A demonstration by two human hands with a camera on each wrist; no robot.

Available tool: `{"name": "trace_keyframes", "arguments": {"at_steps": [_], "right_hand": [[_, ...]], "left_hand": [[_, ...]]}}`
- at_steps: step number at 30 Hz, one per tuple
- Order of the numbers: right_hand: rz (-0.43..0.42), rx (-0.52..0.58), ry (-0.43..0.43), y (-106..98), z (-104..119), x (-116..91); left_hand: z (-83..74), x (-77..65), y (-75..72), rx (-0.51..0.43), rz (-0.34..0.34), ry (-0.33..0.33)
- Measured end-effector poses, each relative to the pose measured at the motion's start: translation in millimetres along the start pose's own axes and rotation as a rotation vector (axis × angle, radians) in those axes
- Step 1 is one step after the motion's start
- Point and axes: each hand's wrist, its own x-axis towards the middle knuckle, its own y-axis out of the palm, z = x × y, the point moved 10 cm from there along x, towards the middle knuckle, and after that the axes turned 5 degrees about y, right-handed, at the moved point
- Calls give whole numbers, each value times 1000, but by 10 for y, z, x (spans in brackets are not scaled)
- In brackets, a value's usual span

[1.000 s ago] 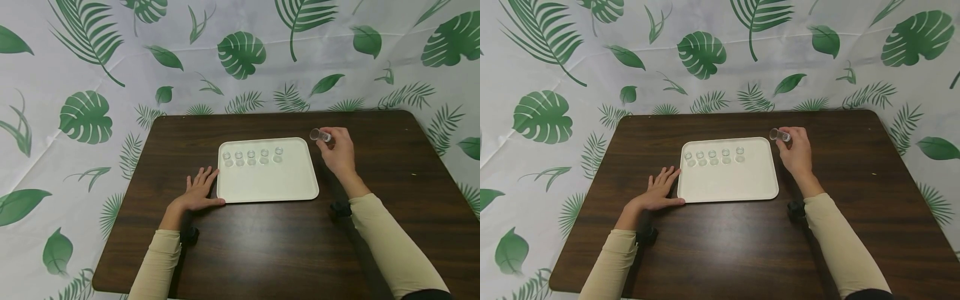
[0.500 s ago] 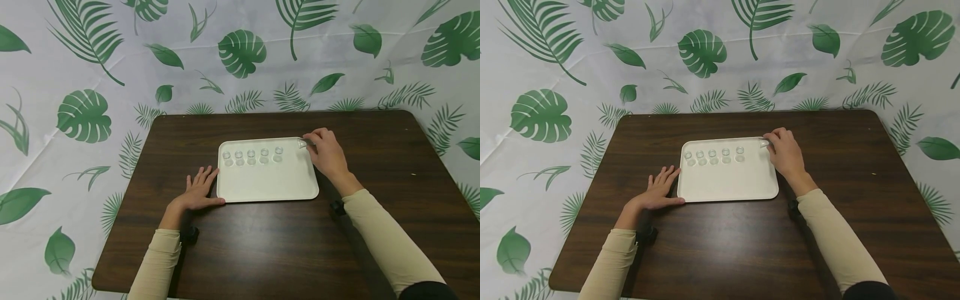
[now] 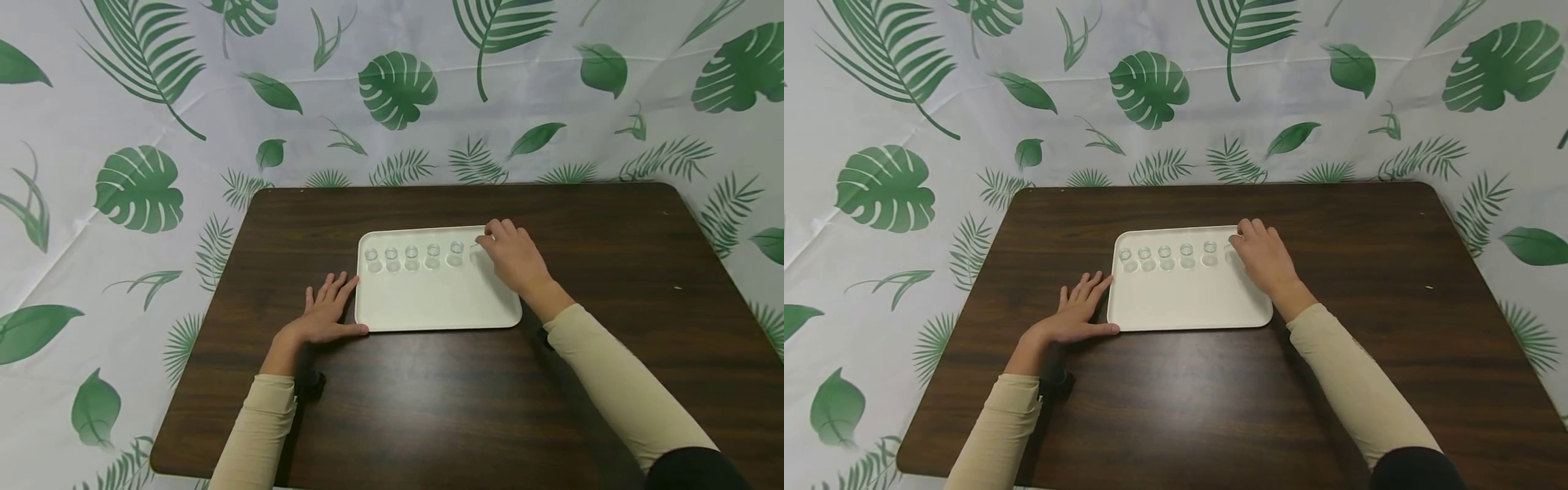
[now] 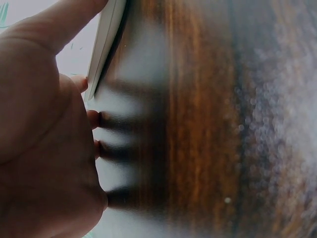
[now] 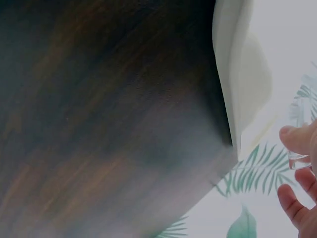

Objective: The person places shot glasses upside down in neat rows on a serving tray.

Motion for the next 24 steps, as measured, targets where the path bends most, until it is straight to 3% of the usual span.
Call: {"name": "trace_keyframes", "arguments": {"at_steps": [8, 24], "right_hand": [[39, -114, -114, 80, 179, 19], [56, -248, -196, 192, 296, 9]], "left_hand": [[21, 1, 7, 2, -1, -3], [45, 6, 8, 0, -7, -2]]}}
